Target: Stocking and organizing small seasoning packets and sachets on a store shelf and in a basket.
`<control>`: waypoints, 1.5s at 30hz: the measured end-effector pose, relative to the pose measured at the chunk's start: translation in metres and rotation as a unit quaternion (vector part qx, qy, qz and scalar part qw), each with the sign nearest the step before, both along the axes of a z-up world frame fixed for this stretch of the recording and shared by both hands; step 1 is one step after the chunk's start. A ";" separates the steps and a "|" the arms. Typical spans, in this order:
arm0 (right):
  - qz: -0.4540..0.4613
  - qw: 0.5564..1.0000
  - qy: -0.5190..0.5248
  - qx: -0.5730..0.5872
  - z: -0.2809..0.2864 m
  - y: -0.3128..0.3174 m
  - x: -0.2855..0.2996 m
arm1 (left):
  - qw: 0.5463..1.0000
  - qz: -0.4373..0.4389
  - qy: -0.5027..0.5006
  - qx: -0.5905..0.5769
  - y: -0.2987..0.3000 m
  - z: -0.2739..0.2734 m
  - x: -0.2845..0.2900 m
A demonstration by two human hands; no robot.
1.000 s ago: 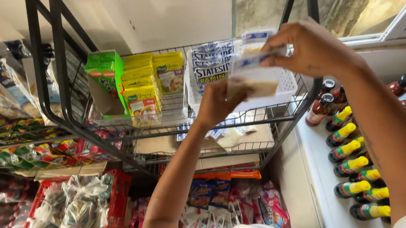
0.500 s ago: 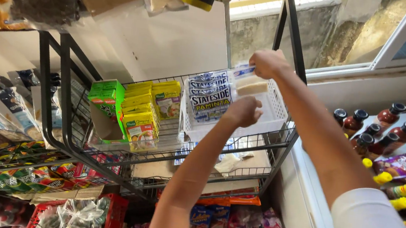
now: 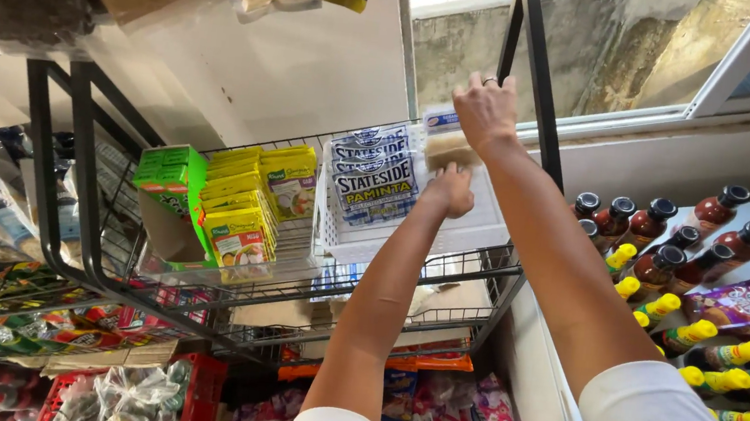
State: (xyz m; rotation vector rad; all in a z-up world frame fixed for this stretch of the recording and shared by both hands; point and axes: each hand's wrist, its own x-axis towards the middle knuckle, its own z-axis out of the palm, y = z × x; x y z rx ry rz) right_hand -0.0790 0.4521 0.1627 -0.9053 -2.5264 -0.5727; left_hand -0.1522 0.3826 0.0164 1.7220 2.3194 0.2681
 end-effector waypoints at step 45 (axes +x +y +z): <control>0.014 0.903 -0.044 -0.427 -0.339 -0.166 0.010 | 0.764 0.281 -0.473 0.336 -0.365 -0.172 0.102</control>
